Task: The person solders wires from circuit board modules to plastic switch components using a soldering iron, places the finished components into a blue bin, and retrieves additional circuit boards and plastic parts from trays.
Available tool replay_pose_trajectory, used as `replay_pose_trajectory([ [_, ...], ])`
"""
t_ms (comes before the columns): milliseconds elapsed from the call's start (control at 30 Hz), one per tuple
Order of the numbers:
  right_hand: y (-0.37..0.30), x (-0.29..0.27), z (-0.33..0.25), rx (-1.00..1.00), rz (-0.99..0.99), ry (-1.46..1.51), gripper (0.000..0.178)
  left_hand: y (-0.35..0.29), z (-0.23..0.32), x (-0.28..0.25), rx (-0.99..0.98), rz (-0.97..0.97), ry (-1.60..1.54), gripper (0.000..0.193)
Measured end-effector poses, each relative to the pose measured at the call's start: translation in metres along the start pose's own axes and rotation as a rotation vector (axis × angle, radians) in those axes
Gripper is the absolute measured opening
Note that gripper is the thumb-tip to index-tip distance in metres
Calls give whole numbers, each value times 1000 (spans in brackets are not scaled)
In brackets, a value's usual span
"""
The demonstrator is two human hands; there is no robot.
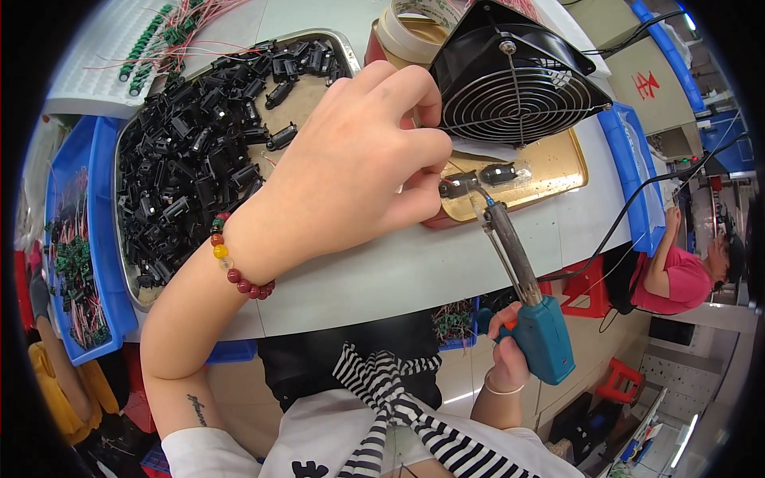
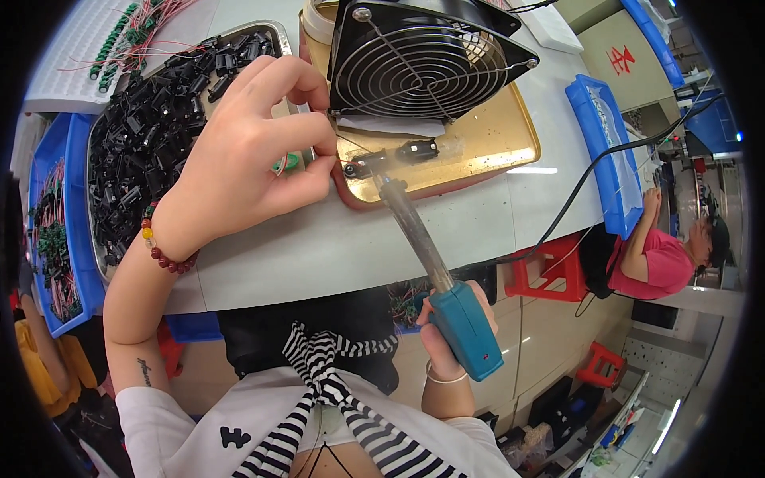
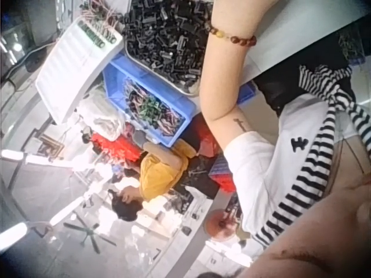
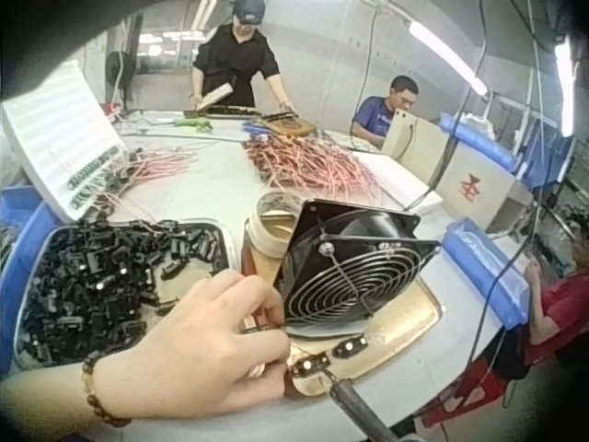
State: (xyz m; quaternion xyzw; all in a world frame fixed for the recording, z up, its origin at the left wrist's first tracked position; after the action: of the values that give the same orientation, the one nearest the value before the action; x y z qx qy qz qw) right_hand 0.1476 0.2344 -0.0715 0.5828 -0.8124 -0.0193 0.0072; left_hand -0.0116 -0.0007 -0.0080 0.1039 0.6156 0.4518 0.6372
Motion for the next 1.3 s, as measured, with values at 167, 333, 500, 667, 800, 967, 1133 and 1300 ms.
replay_pose_trajectory([
  [167, 5, 1, 0, -150, 11, -188, 21, -1, -1, 1, 3, 2, -14, 11],
  [333, 6, 0, 1, -185, 53, -321, 12, -2, -2, 1, 3, -3, -17, 10],
  [500, 10, -2, 0, -271, 28, -514, 9, -2, -2, 1, -7, -11, -19, 10],
  [667, 8, -5, 3, -221, 13, -435, 9, -2, -2, 1, -6, -9, -18, 10],
  [800, 8, 7, -6, -151, 1, -306, 12, -3, -2, 2, 1, -2, -18, 11],
  [967, 6, 0, -3, -97, -15, -249, 21, -2, -1, 1, -3, -3, -23, 10],
  [1133, 3, -6, 1, -123, 12, -263, 30, -1, -1, 1, 7, 0, -26, 10],
  [1300, 4, 5, -7, 21, -64, 8, 48, -3, -1, 1, 5, 0, -25, 12],
])
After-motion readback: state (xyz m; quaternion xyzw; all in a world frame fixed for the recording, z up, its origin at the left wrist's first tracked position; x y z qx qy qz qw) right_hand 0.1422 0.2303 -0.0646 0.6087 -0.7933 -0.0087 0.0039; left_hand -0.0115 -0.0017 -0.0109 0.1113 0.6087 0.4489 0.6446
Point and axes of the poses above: each hand's wrist, its own y-axis towards the middle knuckle, its own x-axis out of the palm, z = x × y, the point moved 1 cm from there along y, towards the middle knuckle, and after that the axes turned 10 degrees about x, right-handed, at the moved point
